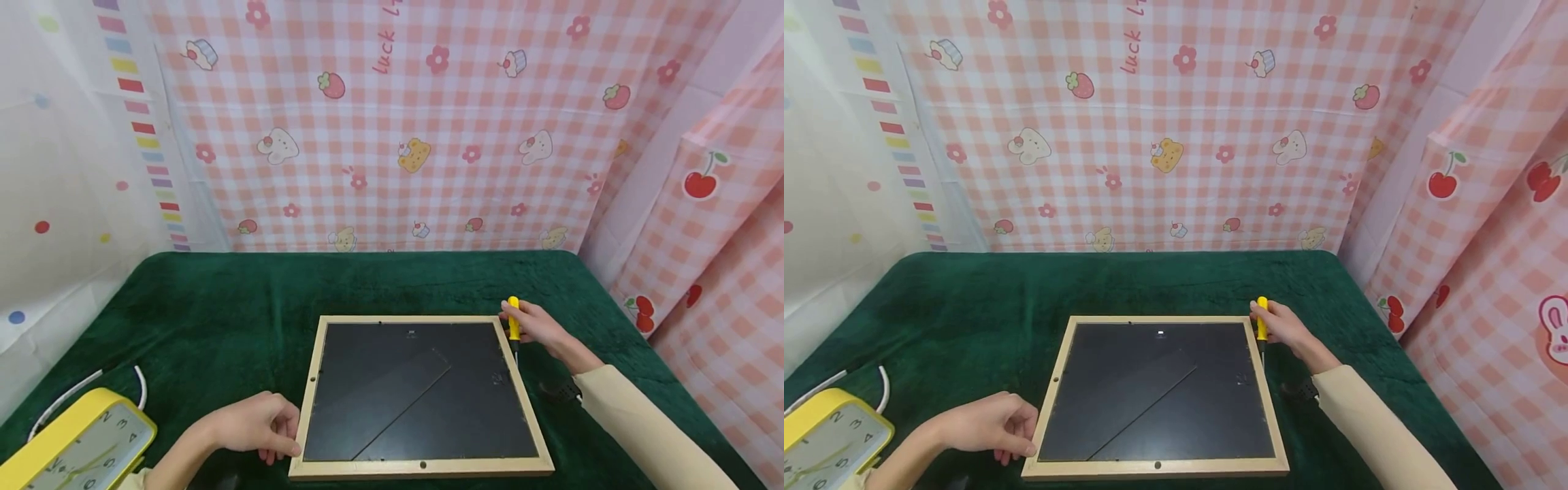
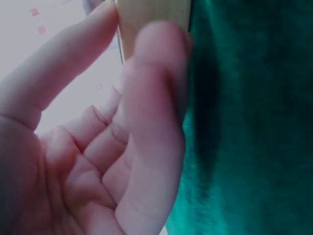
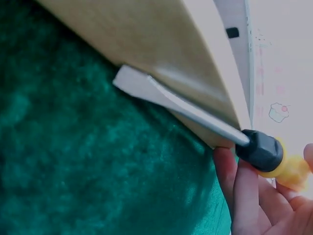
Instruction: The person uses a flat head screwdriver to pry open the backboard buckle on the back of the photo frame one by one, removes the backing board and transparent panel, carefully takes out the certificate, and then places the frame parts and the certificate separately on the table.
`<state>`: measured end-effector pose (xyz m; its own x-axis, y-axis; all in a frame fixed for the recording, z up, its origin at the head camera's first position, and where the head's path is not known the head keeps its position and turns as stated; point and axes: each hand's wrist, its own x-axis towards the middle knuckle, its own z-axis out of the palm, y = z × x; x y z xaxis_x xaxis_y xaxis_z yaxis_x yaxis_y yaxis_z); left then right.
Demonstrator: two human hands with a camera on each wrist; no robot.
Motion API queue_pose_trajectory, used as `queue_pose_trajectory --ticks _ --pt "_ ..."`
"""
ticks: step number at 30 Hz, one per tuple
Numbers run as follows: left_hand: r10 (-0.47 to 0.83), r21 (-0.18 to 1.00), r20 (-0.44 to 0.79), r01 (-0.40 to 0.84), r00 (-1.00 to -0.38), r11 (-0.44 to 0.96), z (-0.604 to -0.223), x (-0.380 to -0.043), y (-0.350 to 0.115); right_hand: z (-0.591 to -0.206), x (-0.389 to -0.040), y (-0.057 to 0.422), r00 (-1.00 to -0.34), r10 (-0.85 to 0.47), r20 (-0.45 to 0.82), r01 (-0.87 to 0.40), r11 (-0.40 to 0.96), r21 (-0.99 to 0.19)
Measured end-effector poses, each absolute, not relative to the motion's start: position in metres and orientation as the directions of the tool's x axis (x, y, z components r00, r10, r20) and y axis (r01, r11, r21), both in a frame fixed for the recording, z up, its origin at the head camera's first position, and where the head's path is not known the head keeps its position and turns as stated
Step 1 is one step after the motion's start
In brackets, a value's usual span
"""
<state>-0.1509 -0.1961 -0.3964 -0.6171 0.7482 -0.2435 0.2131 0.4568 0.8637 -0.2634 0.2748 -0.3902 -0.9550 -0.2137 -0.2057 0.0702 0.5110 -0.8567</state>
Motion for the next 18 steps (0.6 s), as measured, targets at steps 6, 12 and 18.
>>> queue_pose_trajectory --ticks 6,12,18 --pt "0.612 0.856 -0.187 0.178 -0.768 0.485 -0.399 -0.174 -0.196 -0.391 -0.267 0.273 -0.952 -0.229 -0.204 0.05 0.539 -0.841" --pt "0.415 0.833 -0.114 0.141 -0.902 0.535 -0.404 -0.207 -0.182 -0.393 -0.269 0.274 -0.948 -0.241 -0.21 0.048 0.541 -0.84" --pt "0.421 0.819 -0.072 0.187 -0.904 0.542 -0.402 -0.211 -0.174 -0.391 -0.267 0.274 -0.945 -0.254 -0.208 0.046 0.525 -0.85"
